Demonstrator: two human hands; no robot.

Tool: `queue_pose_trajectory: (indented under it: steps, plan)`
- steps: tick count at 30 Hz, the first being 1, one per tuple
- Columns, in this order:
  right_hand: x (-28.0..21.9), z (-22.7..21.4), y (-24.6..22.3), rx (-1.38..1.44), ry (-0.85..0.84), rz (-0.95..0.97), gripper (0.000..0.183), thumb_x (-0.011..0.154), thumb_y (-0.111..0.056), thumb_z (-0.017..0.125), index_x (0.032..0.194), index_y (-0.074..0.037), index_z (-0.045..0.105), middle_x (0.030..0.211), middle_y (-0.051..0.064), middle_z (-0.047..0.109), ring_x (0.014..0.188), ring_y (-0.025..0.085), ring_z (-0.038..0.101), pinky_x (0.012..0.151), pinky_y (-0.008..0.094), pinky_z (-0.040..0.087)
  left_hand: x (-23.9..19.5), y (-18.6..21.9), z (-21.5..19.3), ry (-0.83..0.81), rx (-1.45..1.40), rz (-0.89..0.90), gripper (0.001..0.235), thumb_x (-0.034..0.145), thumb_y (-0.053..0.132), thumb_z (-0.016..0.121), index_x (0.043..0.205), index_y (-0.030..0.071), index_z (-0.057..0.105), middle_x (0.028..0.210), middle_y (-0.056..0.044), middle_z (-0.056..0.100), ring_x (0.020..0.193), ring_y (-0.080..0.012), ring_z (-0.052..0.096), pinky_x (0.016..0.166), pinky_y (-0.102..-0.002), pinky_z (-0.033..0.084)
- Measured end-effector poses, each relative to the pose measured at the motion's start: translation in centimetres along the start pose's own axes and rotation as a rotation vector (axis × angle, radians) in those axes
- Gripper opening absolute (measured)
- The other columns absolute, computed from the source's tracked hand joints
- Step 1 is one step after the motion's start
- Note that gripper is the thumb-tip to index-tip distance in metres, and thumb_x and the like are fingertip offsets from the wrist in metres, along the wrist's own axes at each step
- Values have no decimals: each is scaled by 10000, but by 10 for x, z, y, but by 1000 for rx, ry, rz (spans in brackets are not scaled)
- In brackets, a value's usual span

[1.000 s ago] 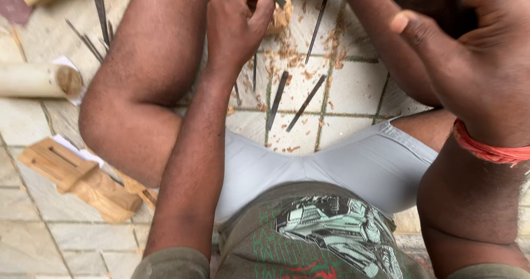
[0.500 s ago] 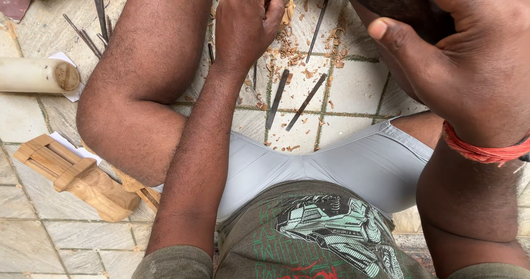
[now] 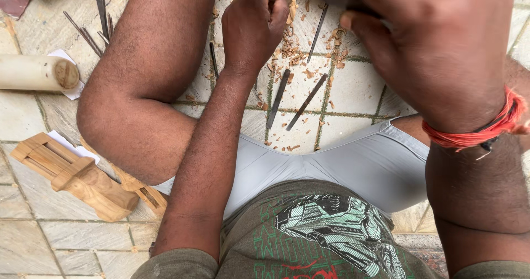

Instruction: The person sits on the floor and carves a small wooden figurine using a chisel and a wooden mallet. They repeatedly strike the chisel to shape the wood, occasionally rotating the piece to work on different sides.

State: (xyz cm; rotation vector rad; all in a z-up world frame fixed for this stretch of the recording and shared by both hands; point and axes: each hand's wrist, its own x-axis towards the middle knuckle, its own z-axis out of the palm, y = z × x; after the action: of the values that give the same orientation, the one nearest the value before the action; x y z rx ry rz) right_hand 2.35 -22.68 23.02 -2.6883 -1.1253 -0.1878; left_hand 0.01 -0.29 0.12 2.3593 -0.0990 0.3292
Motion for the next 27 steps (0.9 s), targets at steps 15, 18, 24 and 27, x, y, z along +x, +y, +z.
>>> queue_pose_trajectory:
  steps: [15,18,24,27]
  plan:
    - [11,-6,-9,-156,-25,-48,431,856,-170,845,1273,-135,742,1049,42,702,897,242,665,766,363,503,-8,1,7,-51,12,-167,197,1031,197,675,1042,106,501,729,-37,674,641,-190,712,624,-399,602]
    - [6,-6,-6,-34,-30,1,451,865,-161,846,1301,-124,737,1082,53,703,917,252,666,780,369,507,-6,-4,4,-35,0,-40,203,1042,188,638,1158,74,517,820,-41,730,715,-172,754,653,-362,638]
    - [-17,2,12,397,-35,125,482,960,-5,804,1413,30,644,1226,168,684,1070,287,682,922,346,535,0,-18,-6,-60,-180,-63,121,1127,201,583,1195,124,522,912,-31,758,799,-145,809,709,-319,674]
    - [-26,4,17,465,-13,151,452,967,6,802,1388,47,642,1204,183,684,1052,288,680,915,346,531,8,-16,-6,-86,-83,8,219,1105,207,627,1254,104,505,865,-46,743,767,-167,784,674,-340,648]
